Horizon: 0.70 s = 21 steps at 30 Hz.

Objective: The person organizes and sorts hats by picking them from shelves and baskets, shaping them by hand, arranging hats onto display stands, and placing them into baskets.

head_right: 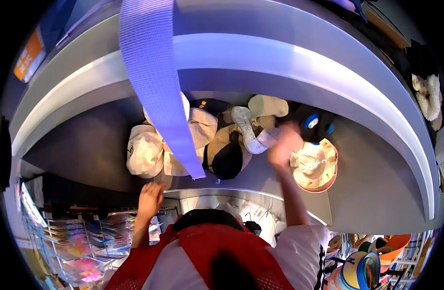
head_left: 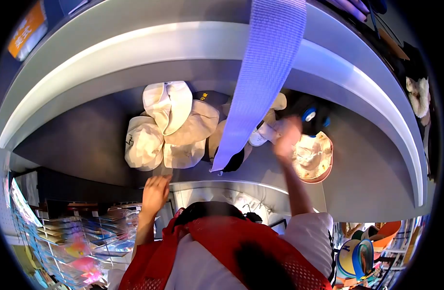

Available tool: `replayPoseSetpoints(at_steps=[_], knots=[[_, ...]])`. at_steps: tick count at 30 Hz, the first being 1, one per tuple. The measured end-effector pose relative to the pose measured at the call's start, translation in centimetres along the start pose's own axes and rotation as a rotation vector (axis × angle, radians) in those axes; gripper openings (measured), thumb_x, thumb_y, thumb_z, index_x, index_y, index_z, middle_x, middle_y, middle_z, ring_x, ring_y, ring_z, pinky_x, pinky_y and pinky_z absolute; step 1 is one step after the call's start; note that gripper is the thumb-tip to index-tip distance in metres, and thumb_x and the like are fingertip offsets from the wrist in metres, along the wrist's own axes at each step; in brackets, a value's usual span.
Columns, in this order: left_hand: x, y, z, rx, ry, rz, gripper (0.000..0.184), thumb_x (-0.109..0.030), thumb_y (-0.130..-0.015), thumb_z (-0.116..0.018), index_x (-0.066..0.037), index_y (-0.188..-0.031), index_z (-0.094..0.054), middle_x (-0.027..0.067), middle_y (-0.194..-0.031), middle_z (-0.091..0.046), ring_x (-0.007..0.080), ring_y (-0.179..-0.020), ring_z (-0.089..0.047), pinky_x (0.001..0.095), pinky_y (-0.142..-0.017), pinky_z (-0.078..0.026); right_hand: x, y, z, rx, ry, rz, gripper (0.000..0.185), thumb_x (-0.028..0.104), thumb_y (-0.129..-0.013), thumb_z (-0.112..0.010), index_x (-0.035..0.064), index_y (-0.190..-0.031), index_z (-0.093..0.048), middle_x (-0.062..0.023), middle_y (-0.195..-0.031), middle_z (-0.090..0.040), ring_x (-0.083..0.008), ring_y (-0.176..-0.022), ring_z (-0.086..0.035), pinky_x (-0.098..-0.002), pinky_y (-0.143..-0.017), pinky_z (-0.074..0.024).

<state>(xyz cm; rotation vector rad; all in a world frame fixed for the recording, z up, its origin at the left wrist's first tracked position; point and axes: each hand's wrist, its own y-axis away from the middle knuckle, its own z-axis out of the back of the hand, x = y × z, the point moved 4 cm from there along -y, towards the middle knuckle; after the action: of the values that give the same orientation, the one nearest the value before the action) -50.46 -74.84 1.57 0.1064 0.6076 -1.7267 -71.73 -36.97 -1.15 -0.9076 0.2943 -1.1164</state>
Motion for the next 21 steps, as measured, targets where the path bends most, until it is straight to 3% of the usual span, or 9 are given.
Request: replayPoseSetpoints(at_steps=[1, 2, 5, 7, 12, 13, 16, 18, 21], knots=[[-0.2, -1.0, -0.7, 0.056, 0.005, 0.017, 0.024, -0.004, -0.07, -0.054, -0.004, -0.093, -0.054, 0.0099, -0.084, -0.055, 0.0267, -0.08, -0.05, 0.0355, -0.073, -0.038, 1.2, 4.9, -4.2, 0.374, -0.416, -0.16, 0.051, 0.025, -0.07, -0.055, 0.0039, -0.114, -0.042, -0.0167, -0.117, -0.041, -0.0336, -0.111, -0.035, -0.0434, -0.092, -0.0275], [-0.3, -2.1, -1.4, 0.024, 0.009, -0.028, 0.024, -0.005, -0.07, -0.054, -0.005, -0.094, -0.054, 0.0099, -0.088, -0.054, 0.0267, -0.084, -0.05, 0.0359, -0.075, -0.038, 9.0, 5.1, -4.7, 0.959, -0.132, -0.103, 0.055, 0.034, -0.069, -0.056, 0.0108, -0.117, -0.042, -0.0108, -0.119, -0.042, -0.0292, -0.116, -0.032, -0.048, -0.095, -0.0232], [1.0, -6.6, -4.0, -0.049, 0.009, -0.054, 0.025, -0.006, -0.07, -0.054, -0.006, -0.095, -0.054, 0.0093, -0.1, -0.051, 0.0271, -0.098, -0.045, 0.0378, -0.083, -0.035, 11.5, 14.1, -10.1, 0.865, 0.142, 0.24, 0.048, 0.028, -0.067, -0.06, 0.0152, -0.112, -0.046, -0.0086, -0.115, -0.046, -0.0247, -0.112, -0.04, -0.0628, -0.093, -0.0114], [3.8, -10.1, -7.1, -0.037, -0.021, -0.036, 0.035, -0.008, -0.068, -0.058, -0.01, -0.102, -0.053, 0.0118, -0.117, -0.04, 0.0311, -0.11, -0.035, 0.0442, -0.09, -0.031, 9.3, 12.7, -11.0, 0.978, 0.065, 0.01, 0.041, 0.025, -0.068, -0.06, 0.0109, -0.105, -0.048, -0.0126, -0.101, -0.052, -0.0271, -0.097, -0.049, -0.0458, -0.082, -0.0325], [8.7, -13.9, -13.4, 0.156, -0.18, 0.116, 0.06, -0.016, -0.06, -0.068, -0.015, -0.116, -0.045, 0.0099, -0.133, -0.016, 0.0351, -0.123, -0.014, 0.057, -0.094, -0.021, -1.6, 2.0, -5.7, 0.1, -0.21, -0.325, 0.019, 0.016, -0.076, -0.053, -0.0035, -0.078, -0.052, -0.0192, -0.064, -0.054, -0.0317, -0.058, -0.052, -0.0404, -0.052, -0.0394], [7.8, -14.4, -13.0, 0.235, -0.356, 0.158, 0.055, -0.019, -0.065, -0.065, -0.017, -0.116, -0.045, 0.0092, -0.134, -0.014, 0.0324, -0.124, -0.013, 0.055, -0.093, -0.024, 2.6, -4.8, 3.7, 0.232, 0.042, -0.725, 0.023, 0.018, -0.078, -0.054, -0.0052, -0.081, -0.052, -0.0203, -0.066, -0.054, -0.0315, -0.059, -0.052, -0.0393, -0.053, -0.0395], [12.7, -16.1, -17.7, 0.121, -0.518, 0.111, 0.048, -0.026, -0.071, -0.059, -0.016, -0.116, -0.045, 0.0099, -0.132, -0.023, 0.0309, -0.12, -0.025, 0.0486, -0.091, -0.031, -7.2, -7.7, 9.1, -0.368, -0.487, -0.572, 0.027, 0.016, -0.079, -0.056, -0.0058, -0.094, -0.052, -0.0131, -0.084, -0.059, -0.0192, -0.075, -0.054, -0.0305, -0.071, -0.0423], [12.3, -18.0, -14.9, 0.097, 0.017, 0.181, 0.028, -0.002, -0.074, -0.041, -0.007, -0.1, -0.051, 0.0136, -0.082, -0.056, 0.0277, -0.075, -0.056, 0.0352, -0.061, -0.045, -8.6, -9.4, 11.9, -0.537, -0.912, -0.672, 0.025, 0.011, -0.079, -0.053, -0.0038, -0.099, -0.052, -0.0081, -0.094, -0.056, -0.0164, -0.084, -0.053, -0.0279, -0.075, -0.0413], [14.2, -20.5, -10.8, -0.264, -0.057, 0.164, 0.022, -0.003, -0.073, -0.045, 0.0, -0.094, -0.051, 0.021, -0.072, -0.055, 0.0345, -0.065, -0.055, 0.0412, -0.058, -0.043, -12.6, -8.3, 11.6, -0.385, -1.021, -1.07, 0.036, 0.018, -0.077, -0.055, -0.0045, -0.105, -0.047, -0.0088, -0.097, -0.055, -0.0167, -0.086, -0.052, -0.0276, -0.075, -0.0423]])
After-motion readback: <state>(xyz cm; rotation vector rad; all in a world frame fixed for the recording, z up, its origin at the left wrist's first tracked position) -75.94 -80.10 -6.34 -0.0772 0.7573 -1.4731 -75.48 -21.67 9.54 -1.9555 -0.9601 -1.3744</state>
